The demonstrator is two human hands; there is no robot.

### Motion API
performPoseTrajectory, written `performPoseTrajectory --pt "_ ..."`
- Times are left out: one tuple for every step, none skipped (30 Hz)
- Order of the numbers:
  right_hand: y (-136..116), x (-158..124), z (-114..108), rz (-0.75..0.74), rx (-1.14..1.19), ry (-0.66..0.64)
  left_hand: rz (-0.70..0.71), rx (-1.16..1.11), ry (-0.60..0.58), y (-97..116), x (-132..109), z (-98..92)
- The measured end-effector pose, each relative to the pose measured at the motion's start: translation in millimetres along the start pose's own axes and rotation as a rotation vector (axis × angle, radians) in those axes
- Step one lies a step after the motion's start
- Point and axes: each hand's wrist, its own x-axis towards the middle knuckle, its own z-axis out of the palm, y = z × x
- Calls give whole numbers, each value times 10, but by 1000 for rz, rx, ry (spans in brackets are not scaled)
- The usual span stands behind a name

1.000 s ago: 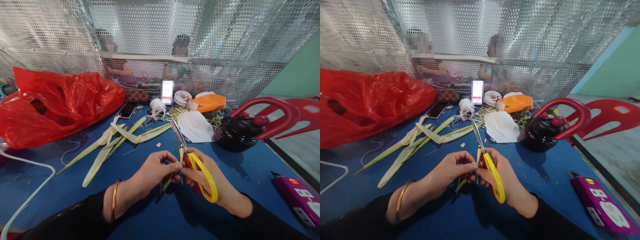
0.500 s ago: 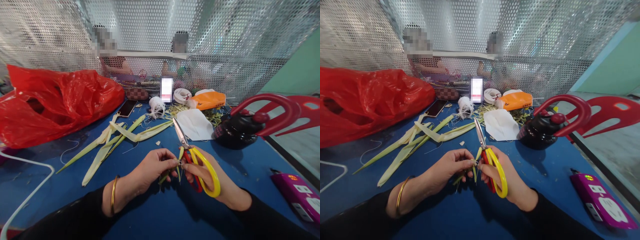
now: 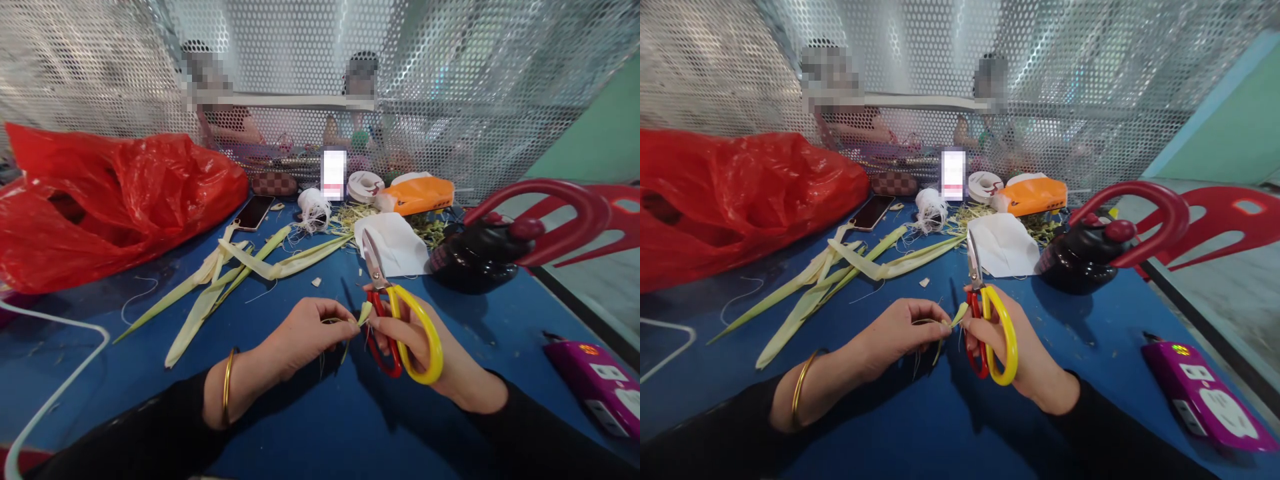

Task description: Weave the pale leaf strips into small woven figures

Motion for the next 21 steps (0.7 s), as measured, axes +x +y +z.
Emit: performPoseTrajectory --pt "8 1 0 0 3 0 12 35 14 -3 -1 4" --pt "15 2 -1 -3 8 1 25 70 31 -6 -3 8" --pt "20 3 -2 -7 12 2 40 101 48 -6 -5 13" --pt "22 4 -5 -10 13 1 55 124 65 -5 -8 16" --pt "21 7 -10 -11 10 -1 69 140 82 0 -12 18" --pt "15 11 -17 -10 1 2 82 148 97 8 -15 16" --pt "3 15 -26 -11 -16 12 90 146 111 18 -16 10" --pt "-13 20 -38 -18 -39 30 89 136 125 30 -15 -2" --pt "-34 24 -52 -31 -63 57 83 119 141 42 -11 -19" --pt "-59 25 -69 -47 -86 85 76 98 158 53 -3 -43" --pt "-87 23 -88 -63 -100 106 70 72 178 63 10 -73" --pt "-118 16 -109 -75 -104 109 64 45 196 70 26 -109" --pt "-149 3 -131 -83 -100 92 61 17 213 75 45 -150" --pt "-180 -15 -153 -82 -93 51 59 -12 228 77 66 -194" --pt "-210 -38 -175 -71 -90 -10 58 -41 240 77 87 -240" --pt "-238 -63 -196 -63 -91 -77 58 -66 247 76 107 -285" --pt "-261 -87 -217 -40 -106 -155 59 -86 254 75 124 -327" --pt "-278 -108 -238 -14 -131 -215 61 -105 263 77 137 -364" --pt "-286 -122 -258 12 -164 -262 64 -120 276 80 146 -394" --pt "-284 -129 -276 38 -204 -305 67 -137 293 85 151 -416" --pt "-270 -126 -294 53 -241 -334 70 -161 314 92 153 -429"
